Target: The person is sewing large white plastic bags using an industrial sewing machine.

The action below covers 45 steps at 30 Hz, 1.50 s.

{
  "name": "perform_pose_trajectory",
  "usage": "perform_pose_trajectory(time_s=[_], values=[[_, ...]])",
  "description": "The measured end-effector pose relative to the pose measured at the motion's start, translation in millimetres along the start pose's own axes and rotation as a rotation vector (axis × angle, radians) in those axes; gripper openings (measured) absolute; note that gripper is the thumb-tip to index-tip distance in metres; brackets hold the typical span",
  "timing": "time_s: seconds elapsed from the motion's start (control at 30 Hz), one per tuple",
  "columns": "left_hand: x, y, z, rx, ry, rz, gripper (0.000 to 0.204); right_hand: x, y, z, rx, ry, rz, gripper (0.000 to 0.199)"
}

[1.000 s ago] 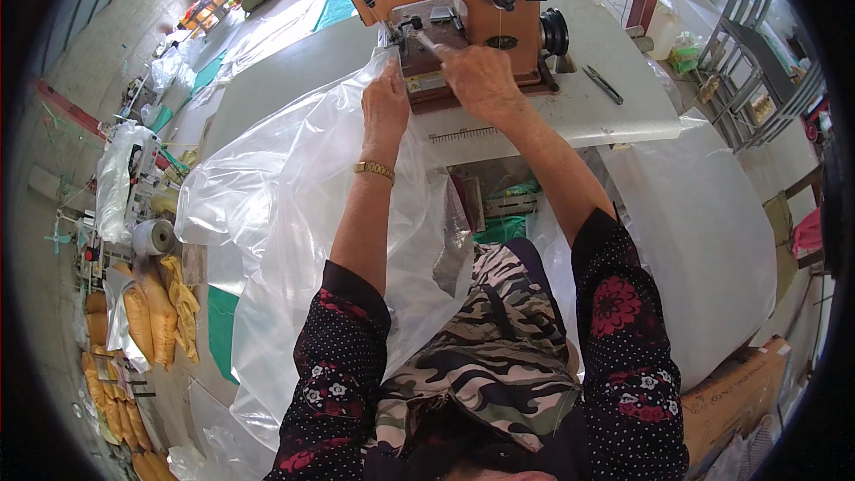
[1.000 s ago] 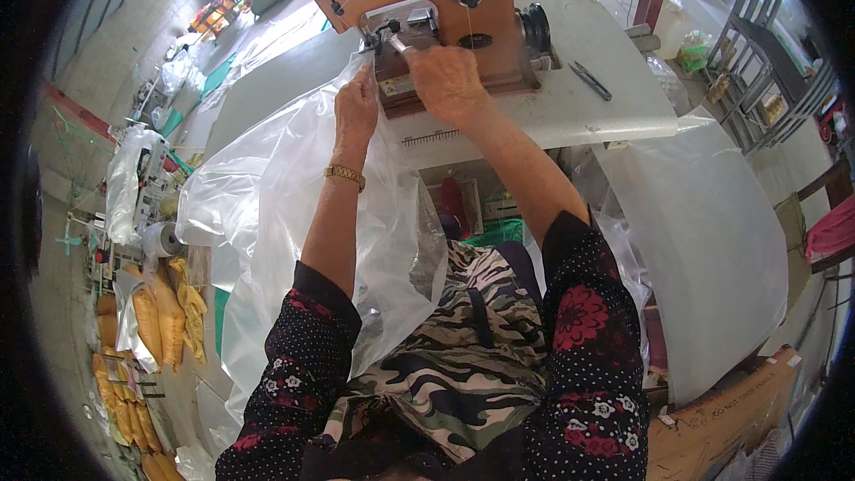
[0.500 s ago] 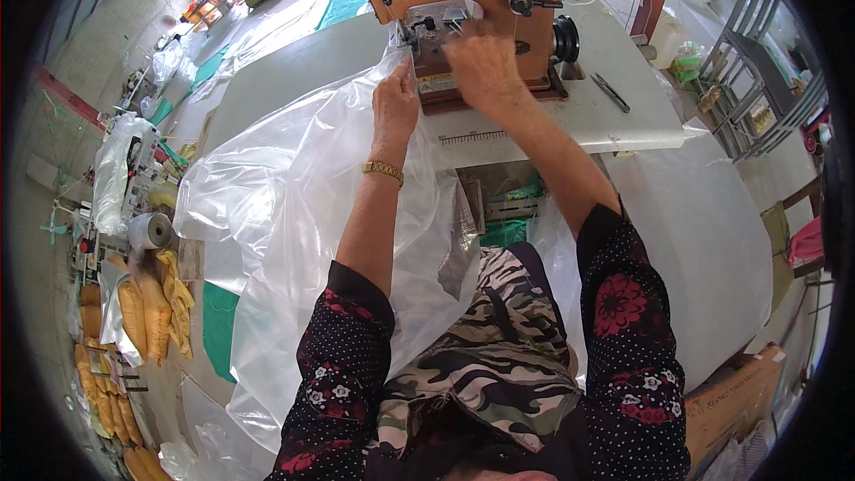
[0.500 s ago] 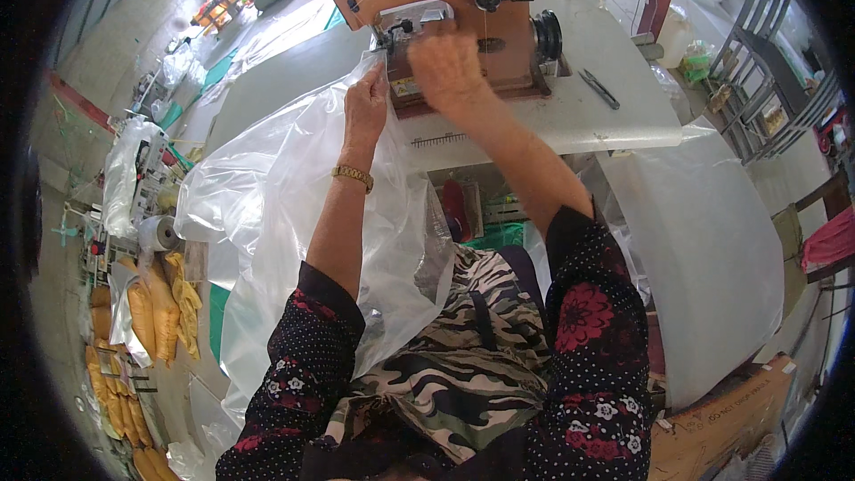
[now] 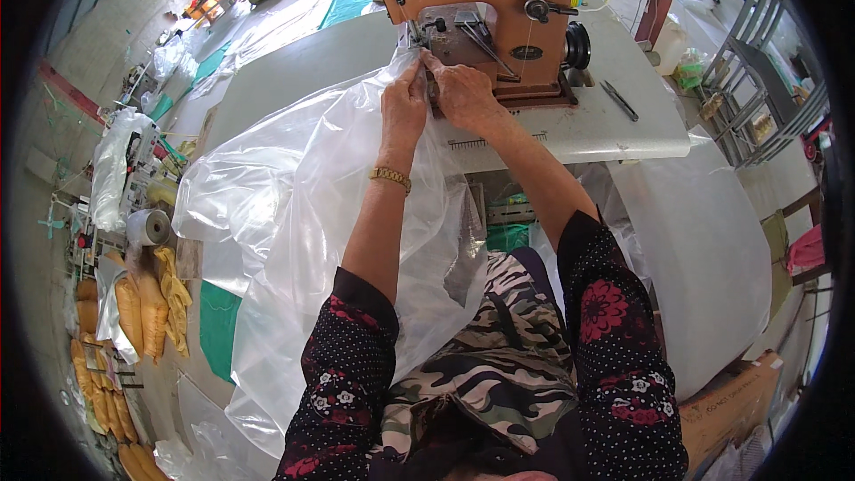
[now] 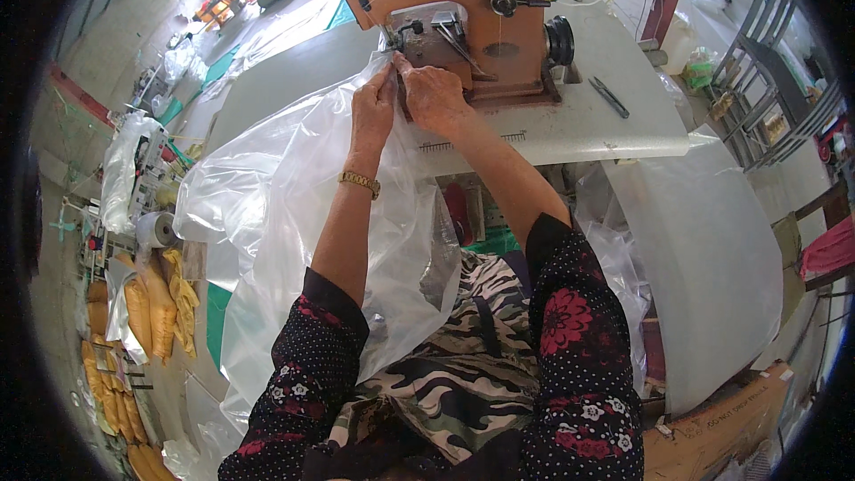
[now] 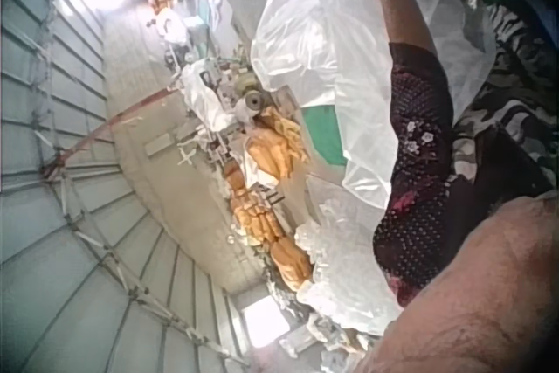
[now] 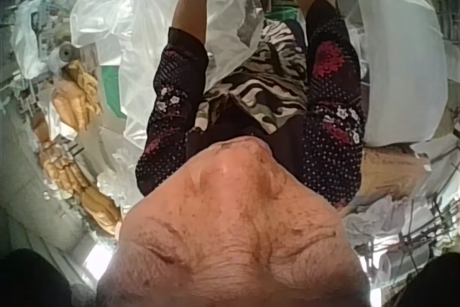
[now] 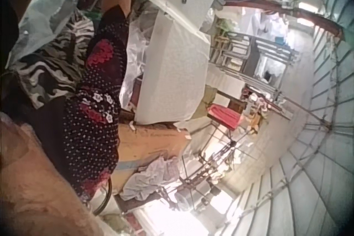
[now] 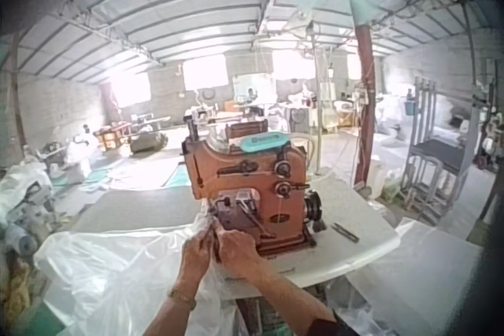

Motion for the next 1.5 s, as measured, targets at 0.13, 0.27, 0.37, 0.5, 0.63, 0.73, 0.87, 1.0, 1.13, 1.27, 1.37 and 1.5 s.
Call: perform_pose_trajectory(time_s=[0.13,0.27,0.37,0.5,0.63,0.73,0.87,1.0,1.13,1.27,1.37,1.5], values=[[-5.9,0.8,0.2,0.025,-0.027,0.059,0.031,1.3,-2.9,0.2,-0.035,-0.052,-0.027,0.063],[-1.1,1.4,2.3,0.036,-0.014,0.144,0.031,5.3,-1.1,-0.9,0.085,0.083,-0.082,0.059],[-2.0,1.3,1.9,0.042,-0.004,0.062,0.033,1.1,2.6,-9.2,0.023,0.1,-0.026,0.054],[6.4,3.8,5.9,0.0,-0.032,-0.084,0.038,-5.2,19.1,-19.6,-0.165,0.044,0.041,0.054],[18.7,12.2,4.8,-0.073,-0.14,-0.296,0.038,-10.0,23.6,-27.4,-0.331,-0.033,0.138,0.056],[22.2,12.8,1.5,-0.159,-0.135,-0.373,0.038,-8.4,25.8,-28.4,-0.336,0.022,0.176,0.055],[19.7,8.2,-2.2,-0.132,-0.016,-0.322,0.029,-7.6,29.1,-29.1,-0.336,0.064,0.239,0.054],[19.8,-4.4,-18.3,0.034,-0.018,-0.135,0.019,6.1,36.2,-41.2,-0.307,0.182,0.123,0.049],[25.3,-9.6,-6.8,0.045,0.096,-0.023,0.02,-10.2,63.1,-50.7,-0.594,-0.02,0.027,0.056],[28.9,-2.0,8.0,-0.018,-0.023,-0.301,0.025,13.5,28.1,-33.7,-0.271,0.257,0.226,0.063],[21.8,6.2,9.3,-0.078,0.007,-0.29,0.033,-10.4,20.8,-32.8,-0.346,-0.025,0.167,0.071],[21.6,1.8,13.0,-0.037,-0.045,-0.218,0.036,-16.9,31.2,-25.2,-0.383,-0.092,0.072,0.074]])
Point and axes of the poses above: each hand's wrist, its own z-axis away from the middle knuckle, its own y-axis out of the back of the hand, x = y × z, the point moved 1 cm from there along -z, towards the middle knuckle, and after that the axes turned 3 degrees about x, right-handed, at the moved point
